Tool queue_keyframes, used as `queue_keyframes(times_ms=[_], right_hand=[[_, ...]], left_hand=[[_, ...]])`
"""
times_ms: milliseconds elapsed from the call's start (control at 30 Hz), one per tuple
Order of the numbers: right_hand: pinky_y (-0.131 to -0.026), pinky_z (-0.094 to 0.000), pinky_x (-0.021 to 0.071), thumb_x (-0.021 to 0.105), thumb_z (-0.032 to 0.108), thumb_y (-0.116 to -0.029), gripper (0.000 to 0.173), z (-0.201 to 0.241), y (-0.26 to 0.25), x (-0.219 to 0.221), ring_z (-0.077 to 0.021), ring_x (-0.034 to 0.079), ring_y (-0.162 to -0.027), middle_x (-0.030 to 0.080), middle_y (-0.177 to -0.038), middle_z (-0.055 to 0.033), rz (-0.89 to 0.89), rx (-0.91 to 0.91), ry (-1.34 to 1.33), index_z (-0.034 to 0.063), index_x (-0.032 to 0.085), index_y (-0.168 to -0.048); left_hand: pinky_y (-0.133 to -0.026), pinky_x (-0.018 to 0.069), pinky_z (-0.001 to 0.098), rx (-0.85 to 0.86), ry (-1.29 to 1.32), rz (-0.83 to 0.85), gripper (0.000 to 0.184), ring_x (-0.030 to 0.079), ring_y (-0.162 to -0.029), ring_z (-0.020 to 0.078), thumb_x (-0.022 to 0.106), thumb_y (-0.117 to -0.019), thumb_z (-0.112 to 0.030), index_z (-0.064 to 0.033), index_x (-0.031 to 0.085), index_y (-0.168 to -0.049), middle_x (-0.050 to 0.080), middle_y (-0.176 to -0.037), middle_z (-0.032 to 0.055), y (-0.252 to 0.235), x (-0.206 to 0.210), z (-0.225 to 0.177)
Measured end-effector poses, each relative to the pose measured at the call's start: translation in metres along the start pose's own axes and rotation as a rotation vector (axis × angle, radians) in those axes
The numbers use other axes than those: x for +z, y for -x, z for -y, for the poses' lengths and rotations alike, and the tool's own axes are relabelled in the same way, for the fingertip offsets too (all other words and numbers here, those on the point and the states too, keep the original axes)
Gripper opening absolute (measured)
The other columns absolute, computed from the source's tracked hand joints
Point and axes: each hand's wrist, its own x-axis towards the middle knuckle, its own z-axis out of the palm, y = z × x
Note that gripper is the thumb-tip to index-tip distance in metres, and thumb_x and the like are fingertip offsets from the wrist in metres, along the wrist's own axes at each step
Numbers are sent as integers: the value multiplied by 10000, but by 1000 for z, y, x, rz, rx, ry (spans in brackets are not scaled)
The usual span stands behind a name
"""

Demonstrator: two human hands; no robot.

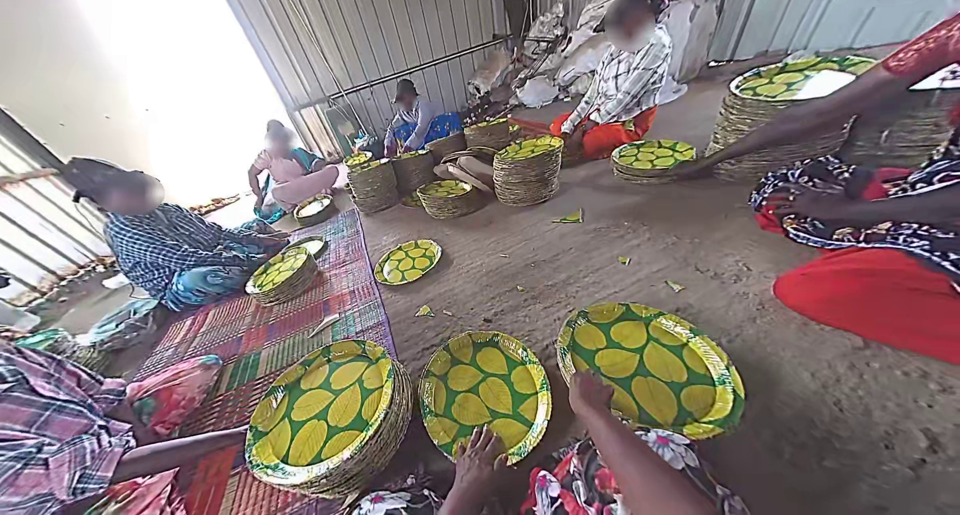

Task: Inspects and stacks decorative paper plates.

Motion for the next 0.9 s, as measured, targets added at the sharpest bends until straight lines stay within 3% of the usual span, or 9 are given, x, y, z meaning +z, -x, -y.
queue_keyframes(times_ms=[167, 300, 400, 467, 567, 667, 733, 833, 900], right_hand=[[-1155, -634, 337, 479, 202, -1091, 395, -7, 4, -7, -437, 496, -1389, 554, -1451, -274, -254, -101, -128, -5, 578, -1413], [-1015, -646, 461, 538, 144, -1061, 294, -1, 18, -3, -481, 622, -1210, 663, -1228, -313, -564, -560, -184, -69, 703, -1177], [-1015, -612, 491, 513, 107, -1064, 278, 8, 36, 12, -463, 621, -1227, 660, -1264, -288, -199, -927, -23, -39, 692, -1218], [-1082, -614, 425, 519, 66, -1044, 282, 14, 36, 25, -448, 573, -1291, 638, -1313, -270, 90, -999, 142, -18, 679, -1260], [-1201, -681, 224, 565, -35, -967, 389, 14, 29, 29, -452, 466, -1410, 561, -1449, -269, 172, -835, 196, 10, 648, -1345], [-1224, -692, 171, 473, 3, -1031, 505, 9, 24, 12, -459, 289, -1529, 345, -1614, -297, -42, -517, 86, -37, 427, -1532], [-1196, -694, 225, 572, 168, -1038, 618, 4, 17, 4, -458, 303, -1521, 332, -1620, -299, -81, -267, -10, -62, 341, -1564], [-1139, -635, 350, 464, 73, -1059, 419, 2, 14, -5, -459, 423, -1440, 455, -1511, -324, 13, -43, 32, -128, 484, -1425], [-1138, -621, 356, 420, 33, -1059, 391, 2, 11, -4, -437, 451, -1425, 490, -1489, -302, -5, -17, 30, -103, 507, -1415]], left_hand=[[-1254, 148, 603, 14, 72, -46, 539, 202, -1589, 271, 340, -1113, -433, -184, 418, -1585, 302, -1693, 40, 4, 0, 0], [-1256, 98, 643, 27, 40, -547, 650, 196, -1582, 366, 470, -1076, -355, -14, 309, -1606, 262, -1682, 209, 11, -8, -10], [-1221, 156, 687, 72, -4, -967, 637, 318, -1514, 472, 446, -1032, -346, 70, 442, -1514, 359, -1606, 301, 6, -14, -5], [-1251, 144, 624, 17, -6, -748, 592, 273, -1548, 416, 400, -1073, -333, 10, 411, -1555, 319, -1643, 259, 11, -16, -1], [-1279, 55, 574, -104, -23, -153, 621, 71, -1609, 315, 370, -1108, -391, -106, 239, -1644, 119, -1730, 154, 6, -10, 5], [-1275, 62, 586, -99, -27, -116, 636, 87, -1609, 300, 417, -1095, -408, -124, 259, -1641, 142, -1729, 135, 2, -4, 4], [-1267, 32, 605, -86, -39, -114, 613, 76, -1612, 276, 430, -1098, -394, -166, 269, -1643, 147, -1734, 93, 1, -6, 6], [-1259, 34, 631, -85, -49, -146, 549, 89, -1610, 289, 453, -1097, -284, -200, 332, -1625, 190, -1725, 94, -1, -8, 6], [-1263, 100, 613, -116, -18, -155, 522, 126, -1603, 309, 443, -1097, -231, -220, 363, -1613, 219, -1714, 117, -1, -7, 7]])
